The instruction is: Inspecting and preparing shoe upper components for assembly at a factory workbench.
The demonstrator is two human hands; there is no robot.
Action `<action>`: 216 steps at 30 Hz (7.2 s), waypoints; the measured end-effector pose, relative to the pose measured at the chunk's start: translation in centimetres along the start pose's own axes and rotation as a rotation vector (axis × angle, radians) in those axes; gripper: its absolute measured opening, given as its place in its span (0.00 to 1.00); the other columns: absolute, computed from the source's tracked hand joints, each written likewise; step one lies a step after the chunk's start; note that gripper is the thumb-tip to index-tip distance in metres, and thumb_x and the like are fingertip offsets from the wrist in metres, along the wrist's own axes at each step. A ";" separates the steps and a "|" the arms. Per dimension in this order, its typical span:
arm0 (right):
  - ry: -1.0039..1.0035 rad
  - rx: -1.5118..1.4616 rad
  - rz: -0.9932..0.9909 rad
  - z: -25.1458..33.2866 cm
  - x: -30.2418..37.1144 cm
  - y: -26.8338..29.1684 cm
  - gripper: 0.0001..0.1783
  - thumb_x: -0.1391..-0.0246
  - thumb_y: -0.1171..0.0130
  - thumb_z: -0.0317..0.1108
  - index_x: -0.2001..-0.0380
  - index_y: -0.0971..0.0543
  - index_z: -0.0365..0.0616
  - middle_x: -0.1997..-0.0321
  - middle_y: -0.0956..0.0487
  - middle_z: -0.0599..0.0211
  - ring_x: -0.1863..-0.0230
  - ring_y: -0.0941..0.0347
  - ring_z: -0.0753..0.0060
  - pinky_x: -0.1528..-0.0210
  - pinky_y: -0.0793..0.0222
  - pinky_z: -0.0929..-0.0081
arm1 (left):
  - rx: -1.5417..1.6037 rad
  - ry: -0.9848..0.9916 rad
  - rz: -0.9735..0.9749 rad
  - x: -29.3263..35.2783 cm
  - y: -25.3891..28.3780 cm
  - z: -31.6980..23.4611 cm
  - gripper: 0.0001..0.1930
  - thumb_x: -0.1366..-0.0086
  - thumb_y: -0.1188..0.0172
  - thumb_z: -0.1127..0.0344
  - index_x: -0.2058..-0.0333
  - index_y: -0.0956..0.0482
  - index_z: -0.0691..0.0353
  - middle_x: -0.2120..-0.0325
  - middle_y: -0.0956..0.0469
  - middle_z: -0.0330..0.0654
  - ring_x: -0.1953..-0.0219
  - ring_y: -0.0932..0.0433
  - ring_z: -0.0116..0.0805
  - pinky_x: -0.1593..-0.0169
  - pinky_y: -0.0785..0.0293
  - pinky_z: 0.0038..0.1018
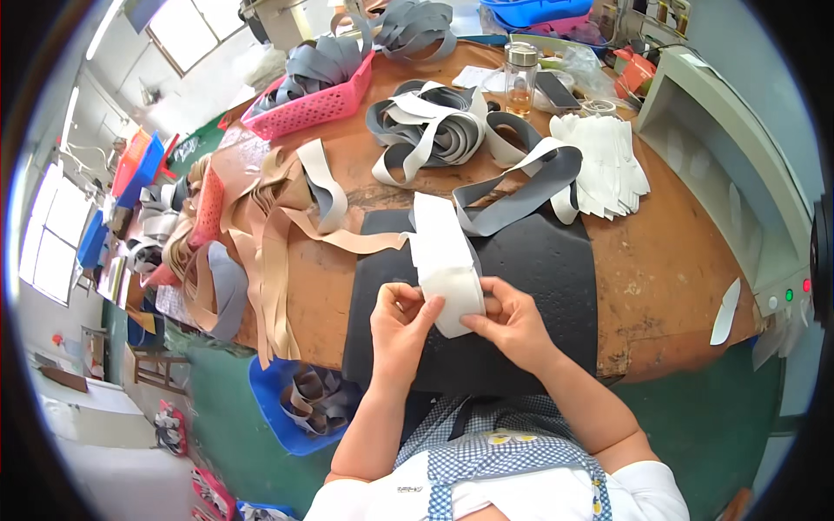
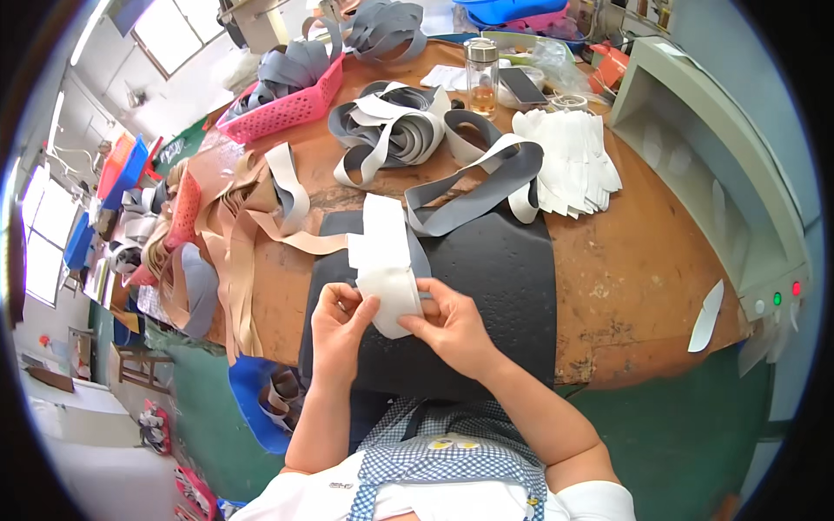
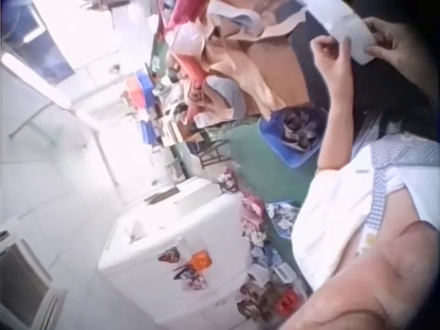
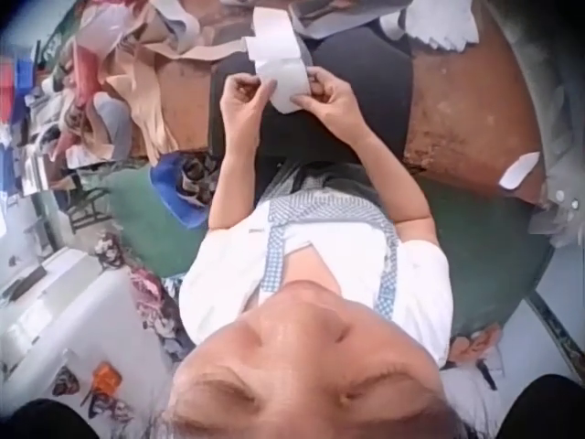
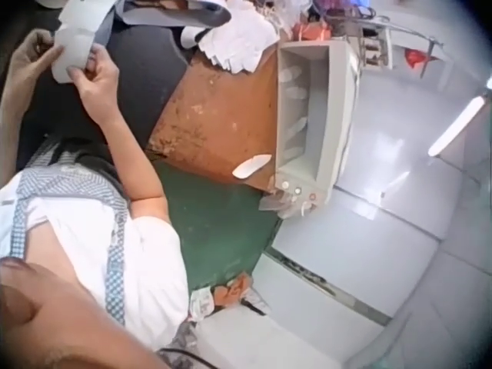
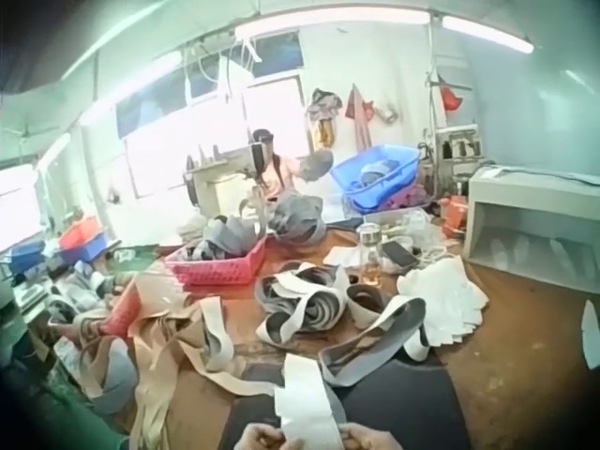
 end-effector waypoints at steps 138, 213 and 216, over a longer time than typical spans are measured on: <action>-0.171 0.326 0.078 -0.3 3.5 -0.5 0.20 0.45 0.33 0.28 0.49 0.23 0.33 0.57 0.16 0.62 0.58 0.19 0.78 0.55 0.22 0.75 | -0.575 -0.085 0.510 -1.1 -3.6 -3.0 0.30 0.51 0.25 0.76 0.48 0.25 0.63 0.57 0.20 0.39 0.56 0.21 0.27 0.53 0.24 0.23; 0.341 0.419 -0.417 2.1 -1.3 0.0 0.24 0.27 0.52 0.43 0.77 0.32 0.38 0.85 0.35 0.64 0.79 0.43 0.80 0.77 0.40 0.70 | -0.021 0.100 0.259 1.6 -3.4 0.6 0.15 0.38 0.32 0.77 0.53 0.20 0.73 0.61 0.16 0.44 0.60 0.18 0.27 0.53 0.21 0.24; 0.315 0.479 -0.427 2.0 -0.4 0.4 0.23 0.28 0.51 0.43 0.76 0.30 0.37 0.84 0.31 0.65 0.78 0.38 0.83 0.75 0.37 0.72 | -0.029 0.138 0.314 2.0 -3.1 1.0 0.15 0.40 0.31 0.77 0.55 0.19 0.73 0.63 0.16 0.43 0.62 0.18 0.27 0.55 0.21 0.23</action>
Point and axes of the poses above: each hand's wrist, its own x-axis away from the middle knuckle, its own y-axis out of the back of the hand, z = x × y, the point moved 6 cm from there along -x, towards the middle knuckle
